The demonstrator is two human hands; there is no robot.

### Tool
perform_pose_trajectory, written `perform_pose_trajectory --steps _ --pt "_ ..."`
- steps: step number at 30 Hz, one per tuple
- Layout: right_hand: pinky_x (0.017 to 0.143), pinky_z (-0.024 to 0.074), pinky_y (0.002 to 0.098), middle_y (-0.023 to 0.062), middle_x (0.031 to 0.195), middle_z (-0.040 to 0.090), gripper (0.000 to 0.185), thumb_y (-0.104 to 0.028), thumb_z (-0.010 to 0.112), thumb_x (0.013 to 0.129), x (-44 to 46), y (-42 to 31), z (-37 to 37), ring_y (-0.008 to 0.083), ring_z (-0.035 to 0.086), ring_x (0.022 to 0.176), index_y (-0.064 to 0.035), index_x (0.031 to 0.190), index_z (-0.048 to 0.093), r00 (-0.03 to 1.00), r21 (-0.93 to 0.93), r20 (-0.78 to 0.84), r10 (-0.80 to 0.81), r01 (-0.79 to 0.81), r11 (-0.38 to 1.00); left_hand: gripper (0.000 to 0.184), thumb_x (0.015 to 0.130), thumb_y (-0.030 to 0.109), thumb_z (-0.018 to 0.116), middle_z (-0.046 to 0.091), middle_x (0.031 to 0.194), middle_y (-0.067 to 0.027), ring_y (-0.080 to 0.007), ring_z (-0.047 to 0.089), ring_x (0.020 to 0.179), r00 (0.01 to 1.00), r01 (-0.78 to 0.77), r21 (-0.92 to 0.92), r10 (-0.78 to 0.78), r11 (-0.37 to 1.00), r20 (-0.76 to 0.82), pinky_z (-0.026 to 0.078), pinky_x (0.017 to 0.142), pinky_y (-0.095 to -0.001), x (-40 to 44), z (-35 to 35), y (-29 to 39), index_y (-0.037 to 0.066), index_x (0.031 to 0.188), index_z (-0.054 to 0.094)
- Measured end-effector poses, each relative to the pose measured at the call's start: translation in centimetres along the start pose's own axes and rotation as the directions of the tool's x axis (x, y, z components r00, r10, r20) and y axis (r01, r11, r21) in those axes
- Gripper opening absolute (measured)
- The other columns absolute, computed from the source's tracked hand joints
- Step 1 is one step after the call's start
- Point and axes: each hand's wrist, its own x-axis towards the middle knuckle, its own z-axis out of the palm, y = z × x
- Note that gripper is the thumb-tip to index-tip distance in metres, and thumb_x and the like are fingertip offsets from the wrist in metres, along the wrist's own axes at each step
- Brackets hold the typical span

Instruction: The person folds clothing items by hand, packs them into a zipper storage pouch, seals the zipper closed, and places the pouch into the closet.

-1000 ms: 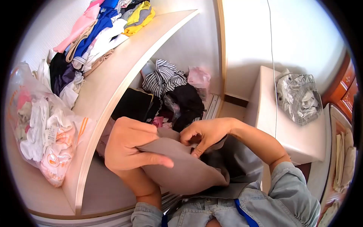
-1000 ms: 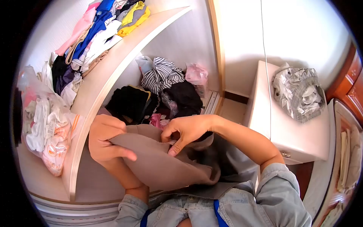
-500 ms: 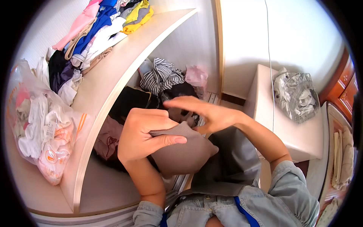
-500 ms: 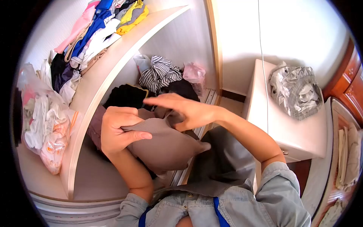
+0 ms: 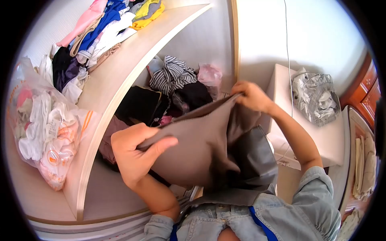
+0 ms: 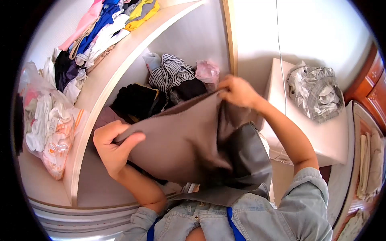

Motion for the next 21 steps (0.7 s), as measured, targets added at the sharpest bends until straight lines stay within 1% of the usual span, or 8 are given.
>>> perform_pose_trajectory --steps 4,5,10,14,16,17,19,21 --pt "0.076 0.0481 0.0367 0.0134 0.096 0.062 0.027 0.0 0.054 0.069 0.1 -0.9 -3.2 0.0322 0.06 0.088 -0.0053 0.092 0.067 0.923 -0.215 -0.379 -0.064 -0.02 0.976 0.025 0.064 0.01 0.081 0.051 0.055 -0.0062 -0.0105 0.043 0.048 0.954 0.268 0.103 -0.249 0.958 -0.168 0.036 0.047 -0.0259 -0.3 2.1 -2.2 -0.002 0.076 0.062" --pt "0.076 0.0494 0.039 0.0112 0.093 0.065 0.019 -0.012 0.058 0.074 0.2 -1.6 -4.4 0.0311 0.062 0.084 -0.0106 0.09 0.068 0.941 -0.182 -0.336 0.037 -0.104 0.978 0.031 0.062 0.015 0.083 0.05 0.055 -0.0065 -0.0127 0.043 0.048 0.929 0.368 0.17 -0.352 0.914 -0.117 0.037 0.048 -0.0275 -0.2 1.8 -1.9 -0.001 0.08 0.064" --pt "0.07 0.0495 0.0358 0.0135 0.081 0.066 0.02 -0.009 0.062 0.072 0.4 -5.2 -7.9 0.0289 0.063 0.074 -0.0065 0.091 0.066 0.923 -0.076 -0.317 0.22 -0.256 0.964 0.045 0.054 0.021 0.087 0.045 0.054 -0.0028 -0.0126 0.044 0.049 0.858 0.514 0.451 -0.452 0.73 -0.246 0.036 0.049 -0.0287 -1.7 1.8 -4.1 0.001 0.09 0.068" --pt "0.069 0.0489 0.0319 0.0123 0.078 0.065 0.024 -0.002 0.063 0.071 0.9 -4.3 -8.9 0.0221 0.062 0.071 -0.0018 0.095 0.064 0.928 -0.04 -0.329 0.174 -0.198 0.979 0.037 0.055 0.026 0.084 0.055 0.066 -0.0067 -0.0264 0.053 0.058 0.868 0.494 0.51 -0.436 0.704 -0.238 0.041 0.056 -0.038 -2.6 2.4 -5.2 0.002 0.078 0.068" --pt "0.069 0.0478 0.0281 0.0069 0.077 0.064 0.02 0.001 0.061 0.074 1.1 -2.2 -8.8 0.015 0.059 0.072 0.0012 0.094 0.063 0.94 0.205 -0.307 0.15 -0.088 0.975 0.034 0.061 0.024 0.081 0.057 0.067 -0.0084 -0.0268 0.053 0.058 0.985 0.094 0.696 0.034 0.712 -0.168 0.042 0.058 -0.0349 -2.9 2.5 -7.0 -0.001 0.074 0.062" --pt "0.069 0.0478 0.0281 0.0069 0.077 0.064 0.02 0.001 0.061 0.074 1.0 -2.2 -9.0 0.015 0.059 0.072 0.0012 0.094 0.063 0.942 0.204 -0.302 0.145 -0.085 0.975 0.034 0.061 0.024 0.081 0.057 0.067 -0.0084 -0.0268 0.053 0.058 0.984 0.101 0.697 0.03 0.71 -0.174 0.042 0.058 -0.0349 -3.2 3.2 -8.6 -0.001 0.074 0.062" --pt "0.074 0.0457 0.0229 0.0009 0.084 0.062 0.022 0.006 0.06 0.075 1.1 -2.3 -9.4 0.0078 0.055 0.078 0.0025 0.097 0.062 0.947 0.473 -0.13 0.293 -0.201 0.858 0.033 0.067 0.022 0.078 0.059 0.071 -0.0104 -0.0271 0.055 0.061 0.944 0.228 0.001 -0.22 0.974 -0.246 0.044 0.061 -0.0333 -3.5 4.4 -11.3 -0.002 0.073 0.057" --pt "0.074 0.0458 0.0232 0.001 0.084 0.061 0.02 0.002 0.063 0.078 1.4 -2.1 -9.8 0.0078 0.055 0.078 0.0026 0.097 0.062 0.964 0.446 0.038 0.262 -0.251 0.859 0.033 0.068 0.022 0.078 0.059 0.072 -0.0119 -0.0267 0.055 0.062 0.87 0.441 0.055 -0.412 0.896 -0.271 0.044 0.063 -0.0331 -3.9 4.3 -11.7 -0.002 0.074 0.056"
